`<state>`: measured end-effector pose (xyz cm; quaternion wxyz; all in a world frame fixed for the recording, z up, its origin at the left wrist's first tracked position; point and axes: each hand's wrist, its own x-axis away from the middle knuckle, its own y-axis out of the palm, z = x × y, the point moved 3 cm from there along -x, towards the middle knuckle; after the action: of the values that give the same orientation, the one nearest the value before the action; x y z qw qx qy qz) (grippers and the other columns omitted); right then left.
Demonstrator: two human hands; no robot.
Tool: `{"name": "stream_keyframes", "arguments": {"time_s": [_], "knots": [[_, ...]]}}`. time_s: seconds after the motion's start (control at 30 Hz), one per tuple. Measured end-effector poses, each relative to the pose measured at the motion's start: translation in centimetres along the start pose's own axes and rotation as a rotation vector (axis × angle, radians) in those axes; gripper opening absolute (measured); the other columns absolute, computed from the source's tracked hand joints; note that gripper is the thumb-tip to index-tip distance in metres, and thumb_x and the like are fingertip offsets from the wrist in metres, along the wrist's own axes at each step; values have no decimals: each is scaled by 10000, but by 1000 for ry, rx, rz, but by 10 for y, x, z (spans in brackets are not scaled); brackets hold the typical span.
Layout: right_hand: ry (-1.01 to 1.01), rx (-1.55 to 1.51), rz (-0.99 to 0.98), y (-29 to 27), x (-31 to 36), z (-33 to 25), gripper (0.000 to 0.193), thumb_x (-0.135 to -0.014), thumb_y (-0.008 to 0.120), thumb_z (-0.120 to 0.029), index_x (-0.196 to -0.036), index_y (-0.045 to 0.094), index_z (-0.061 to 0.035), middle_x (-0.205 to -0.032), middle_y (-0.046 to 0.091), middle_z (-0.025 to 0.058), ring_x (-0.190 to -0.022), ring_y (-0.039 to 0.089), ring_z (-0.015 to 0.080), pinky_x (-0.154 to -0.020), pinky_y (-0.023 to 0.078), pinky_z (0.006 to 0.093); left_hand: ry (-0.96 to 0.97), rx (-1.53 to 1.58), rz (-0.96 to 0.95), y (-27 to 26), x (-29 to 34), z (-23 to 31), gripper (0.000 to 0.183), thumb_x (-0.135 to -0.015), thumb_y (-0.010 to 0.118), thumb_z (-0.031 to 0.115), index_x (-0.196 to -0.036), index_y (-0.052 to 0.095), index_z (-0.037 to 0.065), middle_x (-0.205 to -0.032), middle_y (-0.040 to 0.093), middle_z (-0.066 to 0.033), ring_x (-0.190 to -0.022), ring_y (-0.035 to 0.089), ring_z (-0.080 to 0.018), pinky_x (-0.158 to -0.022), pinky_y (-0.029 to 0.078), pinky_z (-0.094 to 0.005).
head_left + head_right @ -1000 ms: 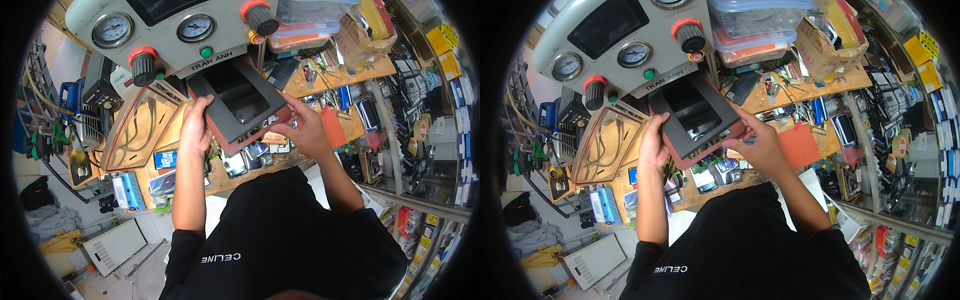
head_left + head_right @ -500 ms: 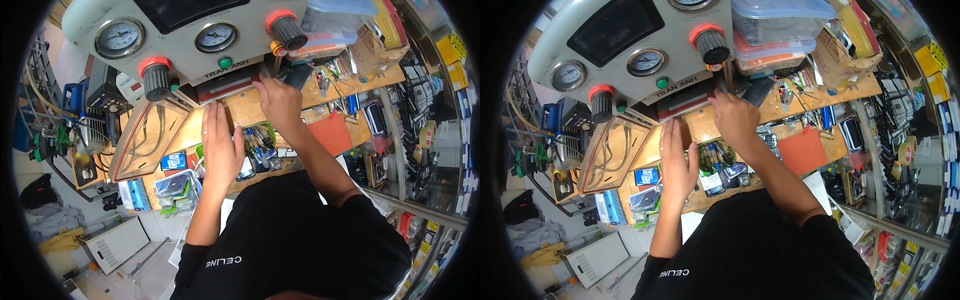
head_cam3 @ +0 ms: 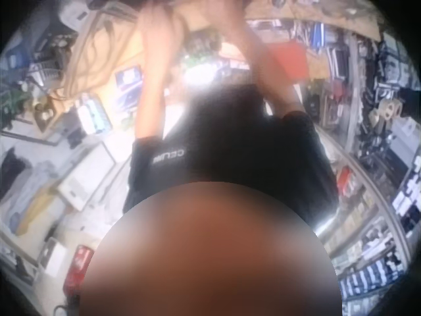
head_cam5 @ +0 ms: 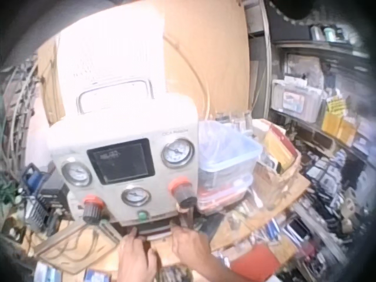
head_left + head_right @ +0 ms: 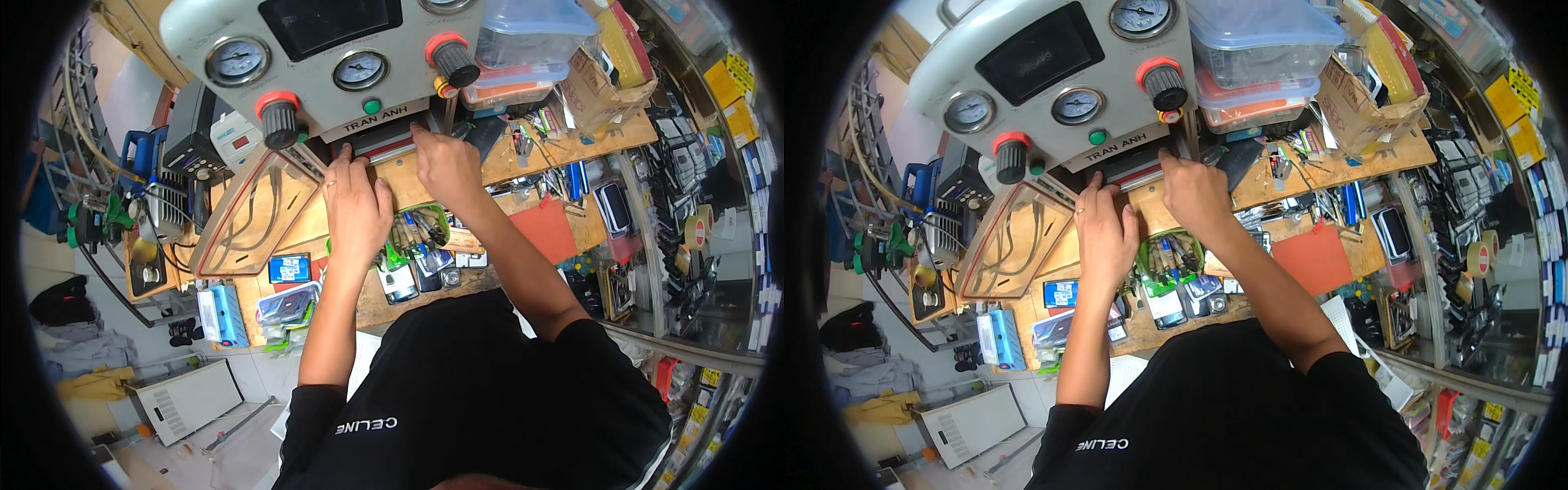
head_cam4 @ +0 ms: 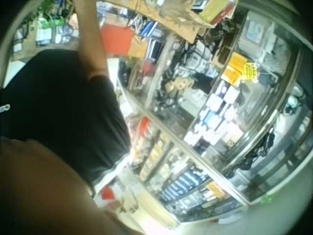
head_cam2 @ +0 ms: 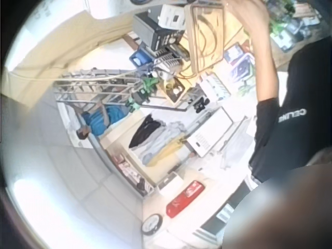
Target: The person wipes a smartphone screen with a cloth, then uses a pressure machine to bond the screen. They handle the phone, a screen protector, and bubble wrap, placing the phone into the machine and later wrapping it for storage.
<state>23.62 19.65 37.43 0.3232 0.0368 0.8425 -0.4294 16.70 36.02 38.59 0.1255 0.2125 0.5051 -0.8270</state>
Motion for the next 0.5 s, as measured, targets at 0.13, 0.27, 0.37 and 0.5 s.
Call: {"name": "stream_keyframes", "arguments": {"time_s": [0.13, 0.27, 0.37, 0.5], "knots": [[43, -56, 15, -19, 7, -6, 286, -965, 649, -169, -1193, 732, -18, -854, 749, 174, -730, 735, 379, -654, 587, 473, 119, 22, 232, -36, 12, 12, 367, -879, 654, 85, -1228, 622, -25, -1468, 546, -292, -1347, 491, -442, -1132, 378, -527], [64, -170, -10, -33, 34, -15, 303, -943, 689, -190, -1193, 728, -23, -851, 749, 155, -719, 732, 353, -647, 576, 456, 180, -247, 420, -71, 13, 26, 360, -820, 686, 93, -1177, 662, 50, -1528, 547, -211, -1362, 498, -363, -1114, 334, -482], [101, -231, -52, -37, 53, -18, 279, -923, 718, -169, -1163, 743, -28, -858, 750, 153, -716, 733, 333, -643, 574, 432, 123, -335, 342, -79, 5, 35, 328, -844, 696, 107, -1169, 660, 83, -1532, 564, -139, -1369, 506, -332, -1125, 288, -461], [90, -263, 67, -49, 76, -9, 254, -905, 786, -121, -1127, 760, -2, -744, 697, 94, -590, 628, 163, -567, 499, 319, 185, -291, 516, -109, 9, 28, 308, -832, 699, 133, -1134, 663, 84, -1463, 594, -140, -1355, 514, -342, -1097, 284, -476]]}}
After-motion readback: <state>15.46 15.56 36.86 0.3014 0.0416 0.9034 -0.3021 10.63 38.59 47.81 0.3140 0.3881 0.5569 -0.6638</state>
